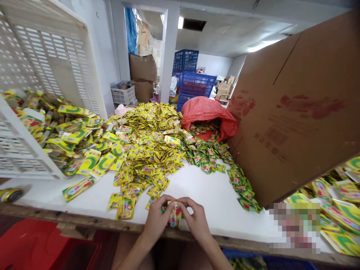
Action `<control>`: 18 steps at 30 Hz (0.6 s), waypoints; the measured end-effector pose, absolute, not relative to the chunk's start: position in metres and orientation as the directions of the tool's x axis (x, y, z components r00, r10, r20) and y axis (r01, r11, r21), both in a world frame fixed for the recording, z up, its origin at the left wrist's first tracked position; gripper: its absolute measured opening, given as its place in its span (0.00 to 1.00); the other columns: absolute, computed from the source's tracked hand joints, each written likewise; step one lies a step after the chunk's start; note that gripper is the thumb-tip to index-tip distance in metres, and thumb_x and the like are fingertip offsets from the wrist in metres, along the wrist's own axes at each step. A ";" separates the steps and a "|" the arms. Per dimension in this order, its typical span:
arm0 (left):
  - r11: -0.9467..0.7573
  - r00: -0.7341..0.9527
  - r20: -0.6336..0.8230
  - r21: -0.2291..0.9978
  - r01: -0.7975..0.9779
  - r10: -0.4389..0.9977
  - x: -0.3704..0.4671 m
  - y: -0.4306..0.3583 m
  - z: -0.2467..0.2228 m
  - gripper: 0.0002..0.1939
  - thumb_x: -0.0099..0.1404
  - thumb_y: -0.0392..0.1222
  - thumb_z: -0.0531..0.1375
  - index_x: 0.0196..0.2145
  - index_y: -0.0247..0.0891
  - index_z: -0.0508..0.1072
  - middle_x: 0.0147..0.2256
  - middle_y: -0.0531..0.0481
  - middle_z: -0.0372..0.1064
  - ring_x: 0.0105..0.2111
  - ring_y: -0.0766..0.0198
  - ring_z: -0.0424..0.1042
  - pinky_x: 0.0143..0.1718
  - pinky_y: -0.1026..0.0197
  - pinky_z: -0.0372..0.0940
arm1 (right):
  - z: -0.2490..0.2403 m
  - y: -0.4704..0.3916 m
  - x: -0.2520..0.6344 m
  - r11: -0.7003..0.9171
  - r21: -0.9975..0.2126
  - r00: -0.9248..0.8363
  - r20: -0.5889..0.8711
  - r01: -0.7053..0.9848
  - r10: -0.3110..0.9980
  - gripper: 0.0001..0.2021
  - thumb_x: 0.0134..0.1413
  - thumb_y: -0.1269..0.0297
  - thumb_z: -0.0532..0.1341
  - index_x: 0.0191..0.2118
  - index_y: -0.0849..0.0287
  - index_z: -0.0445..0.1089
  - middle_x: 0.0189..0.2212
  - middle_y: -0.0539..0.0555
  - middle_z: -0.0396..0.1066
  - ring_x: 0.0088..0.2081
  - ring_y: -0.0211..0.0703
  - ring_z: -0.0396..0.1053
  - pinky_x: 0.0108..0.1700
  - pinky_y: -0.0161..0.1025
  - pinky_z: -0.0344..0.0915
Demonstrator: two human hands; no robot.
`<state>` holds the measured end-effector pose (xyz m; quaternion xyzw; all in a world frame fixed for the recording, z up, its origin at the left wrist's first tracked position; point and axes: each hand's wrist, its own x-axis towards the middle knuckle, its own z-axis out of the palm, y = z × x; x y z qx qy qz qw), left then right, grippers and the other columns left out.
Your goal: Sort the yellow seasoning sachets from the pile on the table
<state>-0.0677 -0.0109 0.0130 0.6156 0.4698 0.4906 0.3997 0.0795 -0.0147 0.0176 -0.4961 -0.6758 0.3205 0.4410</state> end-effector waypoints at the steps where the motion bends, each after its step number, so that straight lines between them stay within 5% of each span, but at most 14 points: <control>1: -0.235 0.075 0.224 0.951 0.199 0.972 -0.067 -0.009 0.015 0.08 0.60 0.42 0.54 0.32 0.37 0.71 0.29 0.50 0.71 0.32 0.62 0.70 0.35 0.62 0.64 | 0.019 -0.014 0.079 0.291 -0.871 -0.119 0.266 0.396 0.957 0.10 0.56 0.60 0.54 0.34 0.59 0.70 0.29 0.52 0.72 0.31 0.40 0.68 0.33 0.33 0.64; 6: -0.226 0.088 0.212 0.956 0.190 0.973 -0.068 -0.003 0.018 0.10 0.59 0.43 0.54 0.29 0.37 0.72 0.26 0.51 0.71 0.28 0.63 0.69 0.32 0.63 0.63 | 0.027 -0.012 0.080 0.287 -0.859 -0.116 0.263 0.425 0.958 0.11 0.56 0.60 0.53 0.32 0.59 0.70 0.25 0.51 0.71 0.28 0.40 0.67 0.30 0.32 0.63; 18: -0.216 0.130 0.195 0.961 0.175 0.972 -0.078 -0.011 -0.006 0.13 0.56 0.47 0.58 0.38 0.41 0.74 0.38 0.48 0.73 0.39 0.57 0.72 0.42 0.57 0.67 | 0.015 -0.039 0.076 0.339 -0.893 -0.059 0.337 0.296 0.940 0.09 0.56 0.65 0.53 0.42 0.57 0.66 0.37 0.53 0.70 0.40 0.42 0.67 0.43 0.36 0.63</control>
